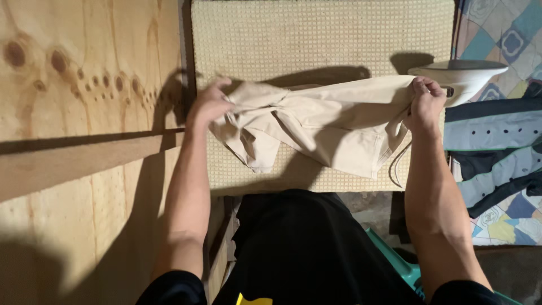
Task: The person irons a light-colored t-shirt on a small ironing board. They smooth the fabric, use a white iron to press the front and back, and flip the shirt to iron both sides.
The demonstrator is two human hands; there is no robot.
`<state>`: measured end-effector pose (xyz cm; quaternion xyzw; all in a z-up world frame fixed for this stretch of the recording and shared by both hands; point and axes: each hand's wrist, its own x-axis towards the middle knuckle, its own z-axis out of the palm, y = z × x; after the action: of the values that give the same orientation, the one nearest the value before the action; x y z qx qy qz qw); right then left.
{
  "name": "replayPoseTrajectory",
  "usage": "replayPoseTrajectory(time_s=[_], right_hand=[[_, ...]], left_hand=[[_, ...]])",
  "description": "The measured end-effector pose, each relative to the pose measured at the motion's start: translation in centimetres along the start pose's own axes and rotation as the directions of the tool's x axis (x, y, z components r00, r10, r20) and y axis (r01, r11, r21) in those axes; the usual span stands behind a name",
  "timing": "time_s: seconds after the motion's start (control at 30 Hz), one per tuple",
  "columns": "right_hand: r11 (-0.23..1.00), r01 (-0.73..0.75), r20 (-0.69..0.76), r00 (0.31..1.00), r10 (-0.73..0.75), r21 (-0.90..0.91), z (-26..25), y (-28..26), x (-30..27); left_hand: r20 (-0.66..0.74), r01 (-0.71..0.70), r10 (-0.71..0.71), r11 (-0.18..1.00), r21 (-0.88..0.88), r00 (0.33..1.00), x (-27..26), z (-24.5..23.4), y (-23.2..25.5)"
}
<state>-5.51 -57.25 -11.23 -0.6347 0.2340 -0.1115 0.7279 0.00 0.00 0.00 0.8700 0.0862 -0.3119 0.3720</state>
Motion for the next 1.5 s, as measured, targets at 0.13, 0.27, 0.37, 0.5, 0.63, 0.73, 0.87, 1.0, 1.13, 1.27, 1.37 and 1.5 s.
replayPoseTrajectory(time_s=[0.13, 0.27, 0.37, 0.5, 0.63, 0.73, 0.87, 1.0, 1.13, 1.27, 1.37, 1.5], right_hand=[[0.999, -0.032, -0.003, 0.999, 0.032, -0.025, 1.1, 0.9, 1.0], [0.95, -0.025, 0.021, 0.999, 0.033, -0.311, 1.8, 0.4, 1.0], [0.91, -0.006, 0.02, 1.0, 0.015, -0.414, 2.5, 0.4, 1.7], [0.964, -0.038, 0.049, 0.997, 0.053, -0.264, 4.2, 0.7, 2.3], [0.982, -0.073, 0.167, 0.981, 0.103, -0.175, 5.5, 0.5, 2.3], [0.85, -0.064, 0.178, 0.967, 0.183, -0.523, 6.0, -0.8, 1.5], [0.685, -0.068, 0.29, 0.873, 0.393, -0.725, 6.5, -3.5, 2.5], [0.097, 0.916, 0.905, 0.399, -0.149, -0.388, 5.3, -5.6, 6.6], [0.668, 0.54, 0.318, 0.841, -0.437, -0.511, 5.7, -5.3, 9.1], [0.179, 0.839, 0.629, 0.51, -0.586, -0.514, 5.3, -2.1, 9.0], [0.09, 0.731, 0.635, 0.64, -0.432, -0.676, 3.9, 2.7, 2.9], [0.135, 0.67, 0.624, 0.734, -0.268, -0.73, 3.8, 6.5, -3.4]], left_hand=[[0.344, 0.192, -0.241, 0.966, 0.172, 0.907, 0.2, 2.4, -1.3], [0.6, -0.114, 0.094, 0.993, -0.004, 0.795, -2.9, 3.5, -1.2], [0.543, -0.103, 0.294, 0.929, -0.354, 0.787, -3.3, 2.4, -0.2], [0.112, -0.052, 0.161, 0.767, -0.64, 0.981, -1.0, -0.9, 1.2], [-0.183, -0.22, 0.135, 0.762, -0.609, 0.974, 2.3, -1.7, 2.4], [0.04, 0.053, -0.041, 0.925, -0.375, 0.998, 2.5, -0.8, 3.8], [0.262, 0.057, -0.058, 0.998, 0.013, 0.963, 3.1, 0.1, 5.0], [-0.184, -0.054, 0.019, 0.98, -0.189, 0.983, 7.3, -0.7, 7.7], [-0.69, -0.449, 0.375, 0.89, 0.081, 0.619, 9.6, -3.1, 9.9], [-0.67, -0.339, 0.346, 0.929, 0.147, 0.657, 9.7, -2.1, 8.1], [-0.579, -0.141, 0.172, 0.985, 0.098, 0.797, 7.0, 1.9, 3.0], [-0.447, 0.222, -0.23, 0.972, -0.073, 0.864, 0.5, 8.5, -2.5]])
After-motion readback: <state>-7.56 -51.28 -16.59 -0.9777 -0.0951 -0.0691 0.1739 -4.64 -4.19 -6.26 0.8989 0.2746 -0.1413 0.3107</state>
